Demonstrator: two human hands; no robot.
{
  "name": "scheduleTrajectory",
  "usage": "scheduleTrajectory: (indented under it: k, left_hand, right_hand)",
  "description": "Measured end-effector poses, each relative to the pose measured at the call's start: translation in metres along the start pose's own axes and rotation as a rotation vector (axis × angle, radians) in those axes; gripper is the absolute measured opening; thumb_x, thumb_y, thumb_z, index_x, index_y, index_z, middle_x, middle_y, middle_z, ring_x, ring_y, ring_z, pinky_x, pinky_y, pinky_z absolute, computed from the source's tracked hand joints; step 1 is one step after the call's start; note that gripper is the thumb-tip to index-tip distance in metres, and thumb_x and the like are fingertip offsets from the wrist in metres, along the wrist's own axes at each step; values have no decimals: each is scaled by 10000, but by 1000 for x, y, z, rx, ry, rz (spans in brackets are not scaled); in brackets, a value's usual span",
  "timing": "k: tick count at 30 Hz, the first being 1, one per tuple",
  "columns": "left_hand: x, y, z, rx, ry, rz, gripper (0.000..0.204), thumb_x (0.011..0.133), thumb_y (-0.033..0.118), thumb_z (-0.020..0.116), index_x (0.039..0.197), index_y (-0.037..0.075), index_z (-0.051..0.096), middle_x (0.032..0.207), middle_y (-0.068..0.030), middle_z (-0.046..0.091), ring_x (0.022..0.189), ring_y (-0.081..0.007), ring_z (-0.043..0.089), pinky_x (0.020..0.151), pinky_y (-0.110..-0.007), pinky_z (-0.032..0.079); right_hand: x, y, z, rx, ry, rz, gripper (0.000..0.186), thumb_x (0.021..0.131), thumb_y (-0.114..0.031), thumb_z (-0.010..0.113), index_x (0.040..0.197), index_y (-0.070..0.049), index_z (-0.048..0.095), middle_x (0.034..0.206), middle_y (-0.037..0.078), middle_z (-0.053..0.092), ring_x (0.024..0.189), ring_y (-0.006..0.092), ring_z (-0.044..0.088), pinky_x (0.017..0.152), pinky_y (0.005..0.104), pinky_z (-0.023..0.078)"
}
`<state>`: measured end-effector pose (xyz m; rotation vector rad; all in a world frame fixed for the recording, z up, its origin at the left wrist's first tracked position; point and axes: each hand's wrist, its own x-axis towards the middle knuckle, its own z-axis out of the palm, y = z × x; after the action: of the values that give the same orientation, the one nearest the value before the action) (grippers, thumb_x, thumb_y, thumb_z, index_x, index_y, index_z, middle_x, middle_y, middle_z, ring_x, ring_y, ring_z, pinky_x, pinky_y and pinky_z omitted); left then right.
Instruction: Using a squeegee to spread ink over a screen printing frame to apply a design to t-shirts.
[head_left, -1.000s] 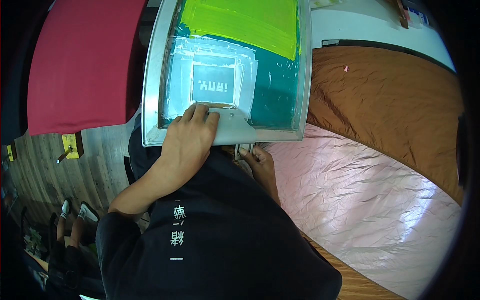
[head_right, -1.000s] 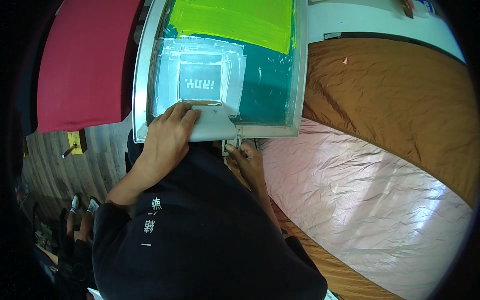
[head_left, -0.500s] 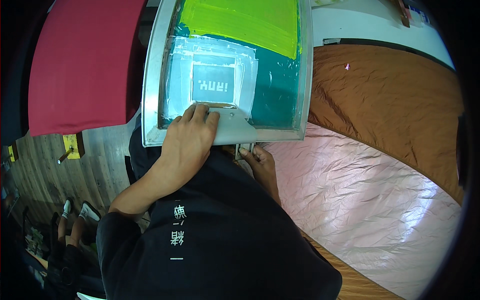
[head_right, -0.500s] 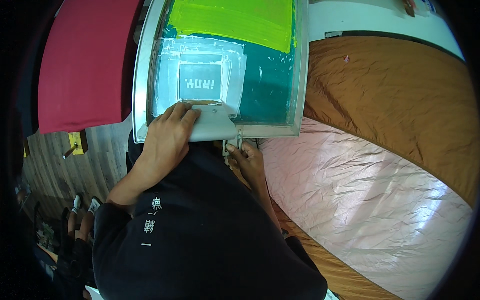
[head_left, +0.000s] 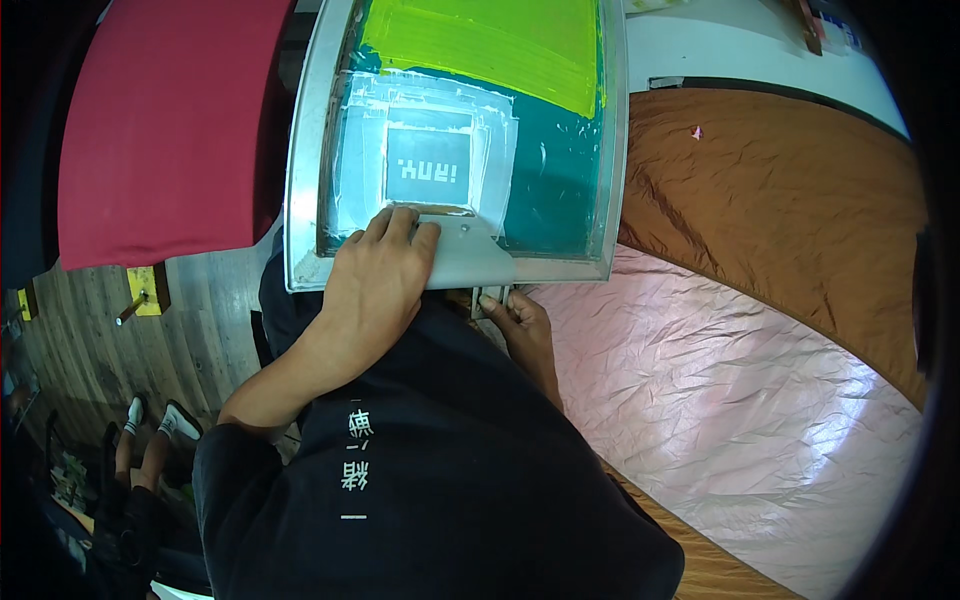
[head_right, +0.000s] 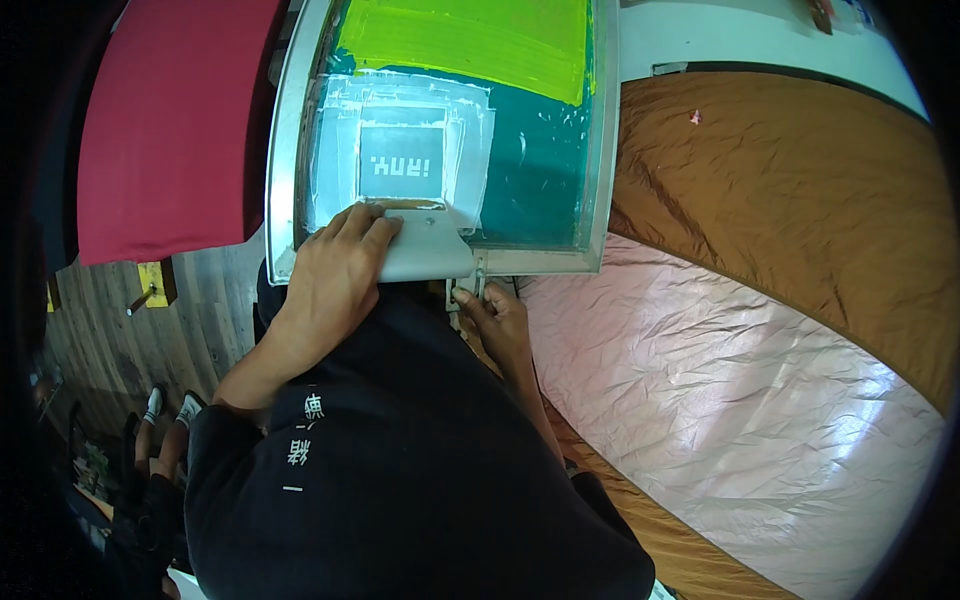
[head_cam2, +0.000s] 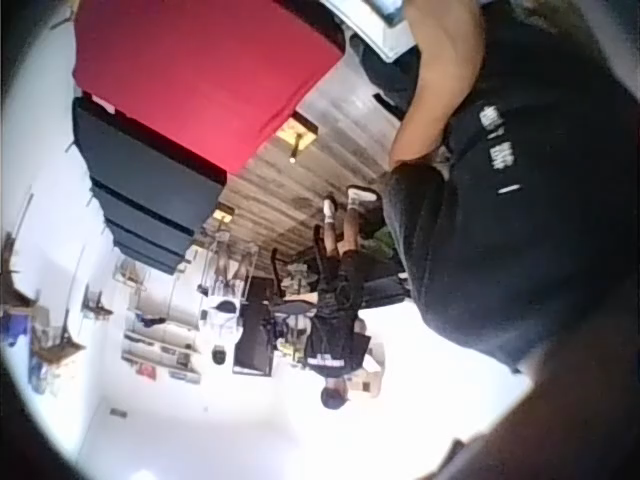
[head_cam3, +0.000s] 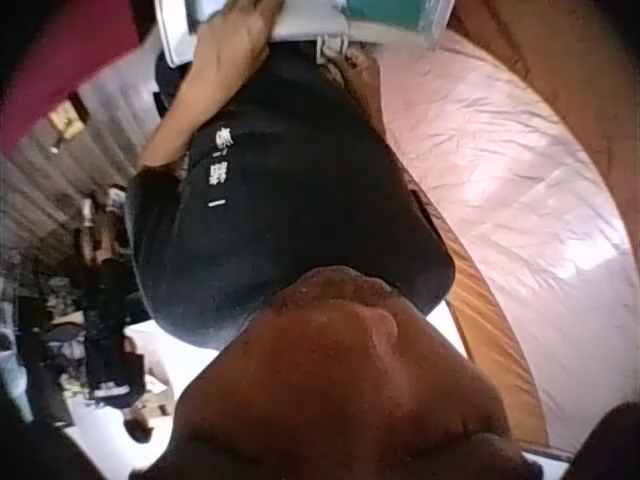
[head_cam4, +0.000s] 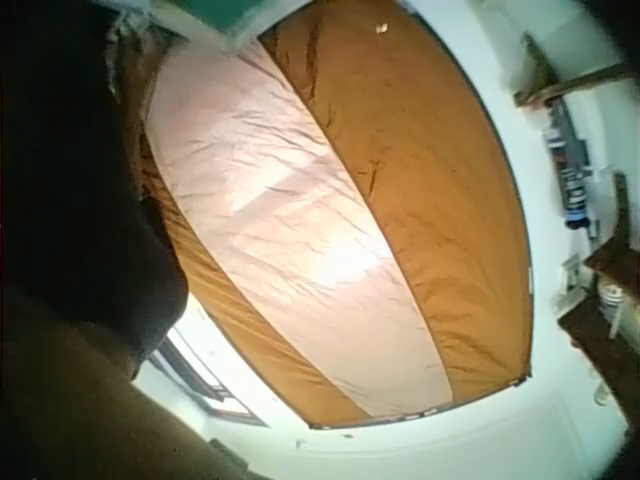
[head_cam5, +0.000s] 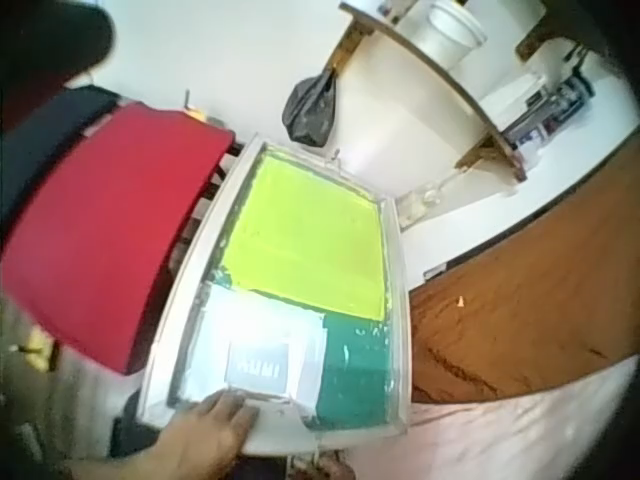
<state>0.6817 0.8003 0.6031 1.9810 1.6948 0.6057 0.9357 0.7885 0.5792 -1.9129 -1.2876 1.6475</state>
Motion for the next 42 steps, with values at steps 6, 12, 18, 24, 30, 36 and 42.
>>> scheduleTrajectory:
  k: [6, 12, 18, 24, 30, 36, 42]
  left_hand:
    - [2, -6, 3, 3, -19, -4, 423, 662, -23, 711, 1068, -45, 596, 1089, -208, 607, 1033, -331, 635, 800, -378, 557]
    - [2, -3, 3, 7, -45, -12, 413, 654, -26, 710, 1050, -33, 595, 1071, -196, 607, 1016, -318, 639, 785, -373, 556]
    - [1, 12, -10, -20, -73, -58, 519, 630, -118, 651, 1136, -16, 598, 1095, -181, 609, 1016, -333, 629, 865, -400, 539]
    - [2, 26, -10, -26, -22, -31, 492, 650, -126, 614, 1126, -6, 606, 1085, -188, 623, 1003, -349, 634, 852, -413, 542]
    - [22, 52, -16, -136, -10, -72, 419, 671, -120, 586, 1074, -10, 619, 1025, -185, 637, 942, -382, 635, 809, -436, 539]
    - [26, 67, -26, -207, -84, -32, 442, 686, -131, 568, 1103, 5, 622, 1042, -212, 646, 898, -398, 646, 794, -444, 541]
    - [53, 67, -53, -150, -406, -65, 241, 723, -27, 591, 951, 7, 662, 880, -252, 665, 821, -419, 654, 761, -459, 541]
  right_hand:
    - [3, -7, 5, 0, -3, 6, 255, 896, -268, 696, 841, -25, 644, 638, -33, 517, 571, 38, 437, 507, 207, 332]
    - [-2, -11, 3, 3, -27, 38, 274, 905, -275, 684, 800, -39, 595, 642, -21, 522, 560, 41, 439, 495, 208, 330]
    - [-17, -23, -6, -63, -55, 38, 295, 912, -299, 671, 814, -35, 585, 642, 8, 545, 568, 75, 484, 513, 235, 369]
    - [-49, -95, -18, -774, 57, -292, 273, 860, -283, 699, 914, -22, 637, 713, 119, 614, 636, 277, 605, 603, 396, 469]
    - [-42, -172, -13, -1037, 97, -837, 543, 701, -184, 803, 1165, -26, 569, 1219, 159, 475, 1162, 344, 452, 936, 438, 424]
    - [-5, -145, -12, -1054, -125, -606, 528, 661, 30, 703, 1170, -28, 575, 1150, 179, 564, 1081, 367, 551, 879, 439, 483]
    - [8, -174, -26, -1019, -278, -595, 224, 618, 51, 622, 831, 13, 677, 810, 219, 660, 815, 393, 652, 728, 454, 531]
